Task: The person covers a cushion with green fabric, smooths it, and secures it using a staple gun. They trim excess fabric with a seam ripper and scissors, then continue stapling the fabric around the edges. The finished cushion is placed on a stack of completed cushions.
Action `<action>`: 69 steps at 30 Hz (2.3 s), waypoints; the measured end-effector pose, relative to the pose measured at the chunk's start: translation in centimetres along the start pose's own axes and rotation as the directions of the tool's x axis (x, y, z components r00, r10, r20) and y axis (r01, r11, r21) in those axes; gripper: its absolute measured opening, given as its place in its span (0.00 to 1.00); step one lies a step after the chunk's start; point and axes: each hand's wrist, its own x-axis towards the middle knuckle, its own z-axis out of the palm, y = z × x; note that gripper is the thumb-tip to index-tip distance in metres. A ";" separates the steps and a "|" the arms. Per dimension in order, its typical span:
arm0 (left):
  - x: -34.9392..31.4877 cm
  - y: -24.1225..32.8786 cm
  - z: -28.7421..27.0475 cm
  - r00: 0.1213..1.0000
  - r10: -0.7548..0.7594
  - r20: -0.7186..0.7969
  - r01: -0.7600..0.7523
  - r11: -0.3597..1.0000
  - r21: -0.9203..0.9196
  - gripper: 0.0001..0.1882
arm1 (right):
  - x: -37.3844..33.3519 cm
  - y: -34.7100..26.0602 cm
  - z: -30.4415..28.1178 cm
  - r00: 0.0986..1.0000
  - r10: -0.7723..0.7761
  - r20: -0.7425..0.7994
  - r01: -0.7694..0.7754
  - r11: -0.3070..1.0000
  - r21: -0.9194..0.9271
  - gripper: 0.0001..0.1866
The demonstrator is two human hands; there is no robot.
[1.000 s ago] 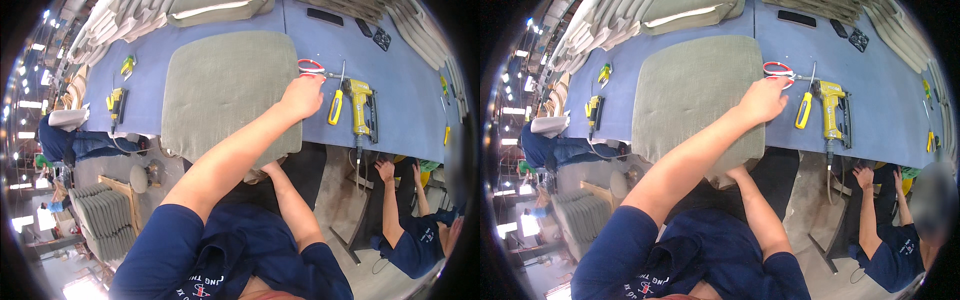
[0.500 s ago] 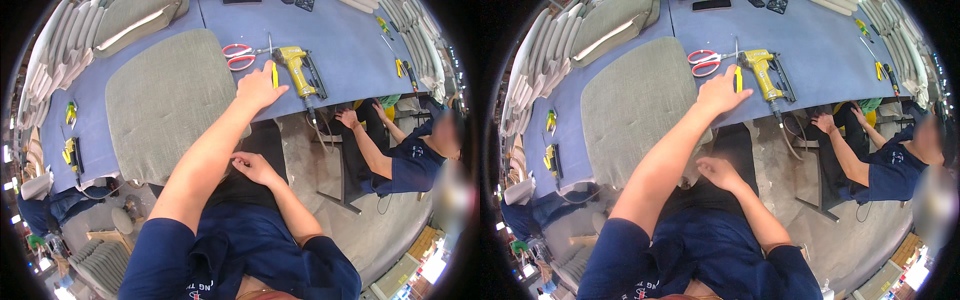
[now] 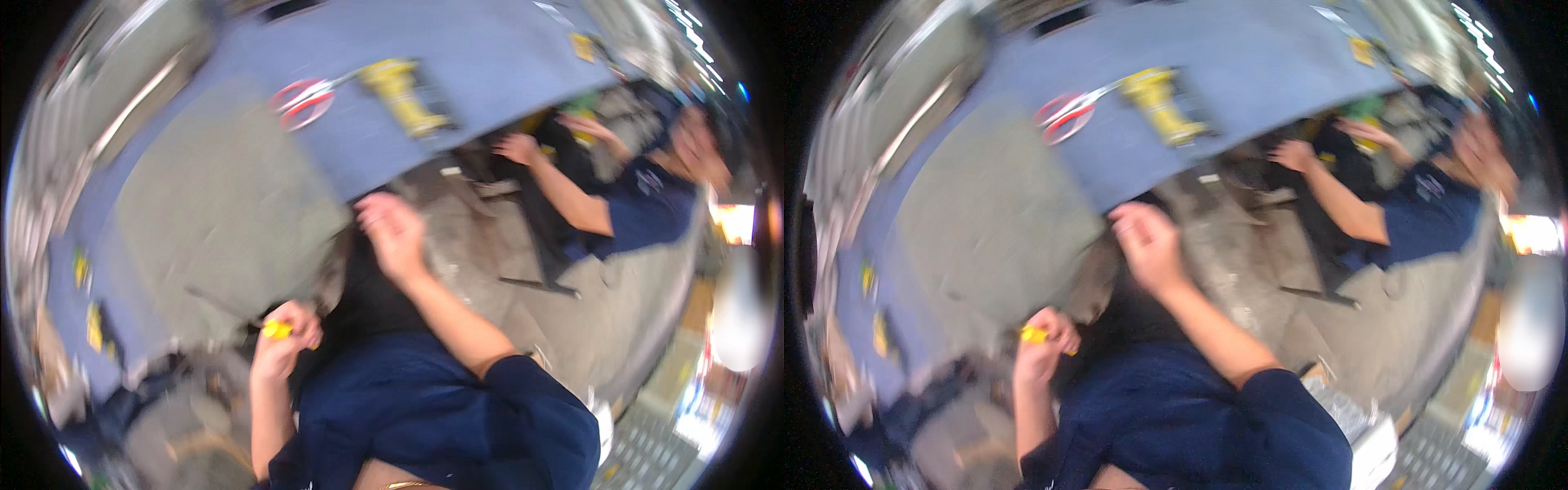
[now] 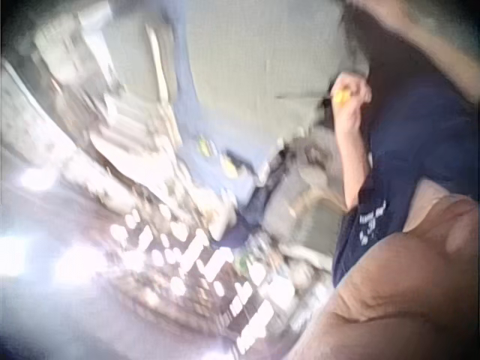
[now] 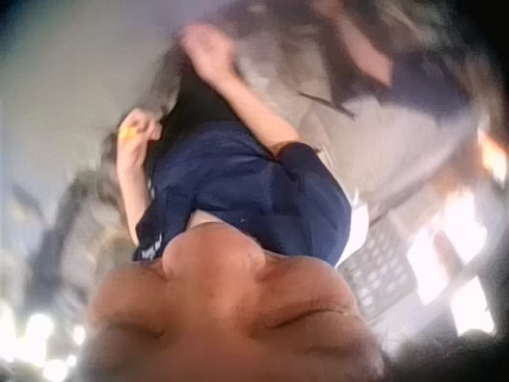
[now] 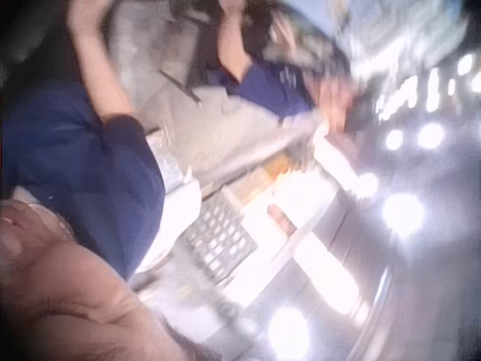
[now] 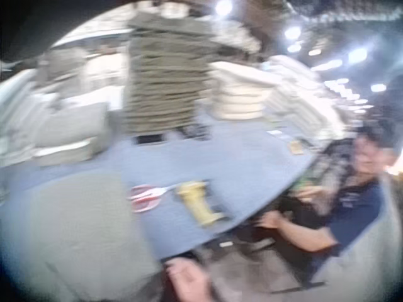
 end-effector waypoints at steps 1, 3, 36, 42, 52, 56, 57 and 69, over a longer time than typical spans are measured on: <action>-2.2 0.4 0.2 0.987 -0.033 -0.157 0.032 0.999 -0.011 0.14 | 0.7 -1.1 0.4 1.000 -0.011 0.009 0.011 0.999 0.051 0.10; -2.7 1.5 1.4 0.907 -0.001 -0.420 0.006 1.000 0.012 0.10 | 2.5 -2.3 1.8 0.998 -0.006 0.066 0.000 0.997 0.081 0.22; -5.4 12.1 5.6 0.810 0.441 -0.386 0.394 0.077 0.916 0.25 | 8.4 0.3 8.8 0.938 -0.284 0.200 0.326 0.919 -0.222 0.16; -5.3 15.0 5.4 0.825 0.279 -0.492 0.453 0.195 0.870 0.24 | 8.5 0.5 8.6 0.938 -0.280 0.202 0.320 0.925 -0.206 0.16; -4.5 15.4 8.1 0.845 0.344 -0.410 0.415 0.061 0.908 0.23 | 8.8 0.6 8.5 0.929 -0.311 0.202 0.353 0.908 -0.226 0.15; -4.8 15.4 8.4 0.839 0.332 -0.430 0.449 0.022 0.893 0.23 | 8.7 0.3 8.6 0.937 -0.284 0.202 0.327 0.918 -0.223 0.15; -4.9 15.3 8.3 0.844 0.352 -0.405 0.424 0.027 0.905 0.23 | 8.9 0.3 8.6 0.935 -0.294 0.199 0.336 0.916 -0.221 0.16; -5.8 10.2 6.5 0.823 0.462 -0.332 0.411 -0.079 0.908 0.27 | 8.2 1.9 8.9 0.916 -0.362 0.176 0.396 0.887 -0.237 0.18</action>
